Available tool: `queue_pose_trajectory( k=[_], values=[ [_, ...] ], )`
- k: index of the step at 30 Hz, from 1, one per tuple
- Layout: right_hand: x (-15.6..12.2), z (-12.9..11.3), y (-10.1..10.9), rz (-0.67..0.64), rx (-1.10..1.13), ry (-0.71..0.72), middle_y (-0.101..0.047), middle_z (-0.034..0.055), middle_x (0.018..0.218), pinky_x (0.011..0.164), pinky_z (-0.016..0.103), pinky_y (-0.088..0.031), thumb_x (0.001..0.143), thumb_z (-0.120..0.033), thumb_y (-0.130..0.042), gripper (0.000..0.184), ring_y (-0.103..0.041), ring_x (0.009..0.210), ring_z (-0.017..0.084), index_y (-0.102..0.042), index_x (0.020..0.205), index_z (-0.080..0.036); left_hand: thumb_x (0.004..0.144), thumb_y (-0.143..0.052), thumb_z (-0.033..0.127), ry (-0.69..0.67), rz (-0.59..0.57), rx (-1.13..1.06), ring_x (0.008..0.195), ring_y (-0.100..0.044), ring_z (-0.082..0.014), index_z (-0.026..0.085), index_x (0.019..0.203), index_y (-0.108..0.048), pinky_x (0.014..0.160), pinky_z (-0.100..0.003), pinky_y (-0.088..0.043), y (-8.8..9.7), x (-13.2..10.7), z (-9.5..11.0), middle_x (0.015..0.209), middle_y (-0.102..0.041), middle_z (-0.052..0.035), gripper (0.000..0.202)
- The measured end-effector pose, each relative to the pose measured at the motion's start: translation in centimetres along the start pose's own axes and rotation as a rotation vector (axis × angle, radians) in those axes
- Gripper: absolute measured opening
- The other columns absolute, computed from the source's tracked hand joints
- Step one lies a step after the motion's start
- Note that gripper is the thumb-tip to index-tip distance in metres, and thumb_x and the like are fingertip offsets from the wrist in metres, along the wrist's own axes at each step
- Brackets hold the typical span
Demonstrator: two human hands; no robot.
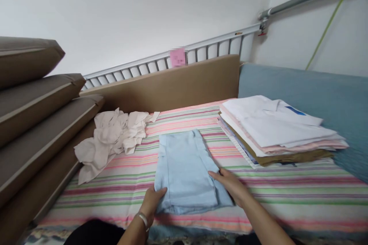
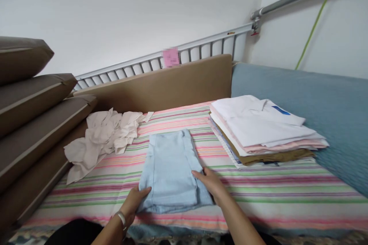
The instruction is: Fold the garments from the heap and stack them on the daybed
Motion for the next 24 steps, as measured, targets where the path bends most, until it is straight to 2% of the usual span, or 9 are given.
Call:
queue_pose_trajectory(
  k=[2, 4, 9, 11, 14, 16, 19, 21, 24],
  values=[
    [-0.5, 0.0, -0.2, -0.065, 0.028, -0.018, -0.069, 0.0064, 0.103, 0.085, 0.032, -0.046, 0.063, -0.046, -0.068, 0.042, -0.061, 0.099, 0.024, -0.064, 0.095, -0.019, 0.053, -0.080, 0.029, 0.007, 0.008, -0.047, 0.085, -0.067, -0.0281, 0.008, 0.089, -0.066, 0.079, -0.036, -0.052, -0.1, -0.1, -0.4, 0.091, -0.071, -0.0142, 0.045],
    [-1.1, 0.1, -0.3, -0.067, 0.070, -0.026, -0.066, 0.0064, 0.110, 0.092, 0.033, -0.042, 0.062, -0.046, -0.070, 0.046, -0.057, 0.107, 0.024, -0.063, 0.097, -0.019, 0.056, -0.079, 0.026, 0.027, -0.005, -0.099, 0.084, -0.067, -0.0272, 0.009, 0.091, -0.065, 0.079, -0.035, -0.052, -0.3, -0.3, -0.6, 0.092, -0.071, -0.0141, 0.041],
    [-3.5, 1.2, -0.4, -0.082, 0.410, -0.187, -0.063, 0.0064, 0.116, 0.087, 0.039, -0.046, 0.066, -0.051, -0.067, 0.053, -0.055, 0.110, 0.025, -0.058, 0.110, -0.023, 0.061, -0.076, 0.020, 0.079, -0.021, -0.143, 0.083, -0.067, -0.0252, 0.009, 0.091, -0.064, 0.079, -0.034, -0.053, -0.4, -1.3, 0.3, 0.091, -0.071, -0.0141, 0.034],
    [-4.6, 2.0, -0.6, -0.084, 0.565, -0.184, -0.064, 0.0057, 0.114, 0.086, 0.039, -0.046, 0.069, -0.051, -0.065, 0.053, -0.057, 0.107, 0.024, -0.056, 0.114, -0.024, 0.062, -0.076, 0.025, 0.088, -0.066, -0.125, 0.084, -0.067, -0.0249, 0.010, 0.094, -0.063, 0.076, -0.034, -0.054, -0.5, -1.8, 0.8, 0.094, -0.070, -0.0142, 0.038],
    [-6.1, 3.4, -1.3, -0.036, 0.711, -0.148, -0.066, 0.0051, 0.109, 0.089, 0.039, -0.046, 0.067, -0.050, -0.068, 0.053, -0.060, 0.103, 0.023, -0.057, 0.112, -0.024, 0.064, -0.073, 0.038, 0.144, -0.126, -0.049, 0.080, -0.067, -0.0251, 0.012, 0.101, -0.061, 0.062, -0.034, -0.056, -0.3, -2.5, 0.9, 0.097, -0.069, -0.0134, 0.046],
    [-7.0, 4.4, -2.3, 0.008, 0.753, -0.133, -0.067, 0.0053, 0.106, 0.091, 0.039, -0.045, 0.064, -0.049, -0.071, 0.051, -0.061, 0.101, 0.023, -0.059, 0.106, -0.022, 0.064, -0.073, 0.041, 0.180, -0.122, 0.002, 0.075, -0.066, -0.0241, 0.013, 0.101, -0.059, 0.054, -0.033, -0.055, -0.2, -2.7, 0.6, 0.093, -0.069, -0.0118, 0.048],
    [-8.0, 5.2, -4.4, 0.067, 0.788, -0.074, -0.067, 0.0046, 0.106, 0.093, 0.038, -0.044, 0.061, -0.043, -0.075, 0.044, -0.060, 0.102, 0.023, -0.059, 0.096, -0.021, 0.063, -0.074, 0.033, 0.179, -0.089, 0.019, 0.068, -0.065, -0.0209, 0.014, 0.098, -0.058, 0.051, -0.030, -0.054, -0.3, -2.5, 0.1, 0.087, -0.068, -0.0091, 0.043],
    [-8.2, 5.2, -6.0, 0.093, 0.793, -0.059, -0.066, 0.0046, 0.109, 0.093, 0.038, -0.044, 0.060, -0.040, -0.076, 0.047, -0.060, 0.102, 0.023, -0.057, 0.100, -0.022, 0.064, -0.073, 0.032, 0.177, -0.073, 0.013, 0.059, -0.063, -0.0186, 0.013, 0.095, -0.057, 0.049, -0.030, -0.053, -0.5, -2.3, -0.3, 0.079, -0.068, -0.0074, 0.039],
    [-8.1, 4.7, -8.2, 0.108, 0.768, -0.104, -0.063, 0.0069, 0.114, 0.091, 0.039, -0.046, 0.061, -0.041, -0.076, 0.063, -0.061, 0.101, 0.023, -0.049, 0.115, -0.023, 0.065, -0.071, 0.032, 0.192, -0.082, -0.021, 0.050, -0.060, -0.0173, 0.013, 0.091, -0.056, 0.047, -0.029, -0.051, -1.0, -2.7, -0.7, 0.068, -0.066, -0.0059, 0.036]
  ],
)
Point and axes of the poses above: each hand's wrist, its own x-axis towards the middle knuckle, its own y-axis out of the back of the hand, z = x × y, the point moved 1 cm from there along x, towards the middle knuckle
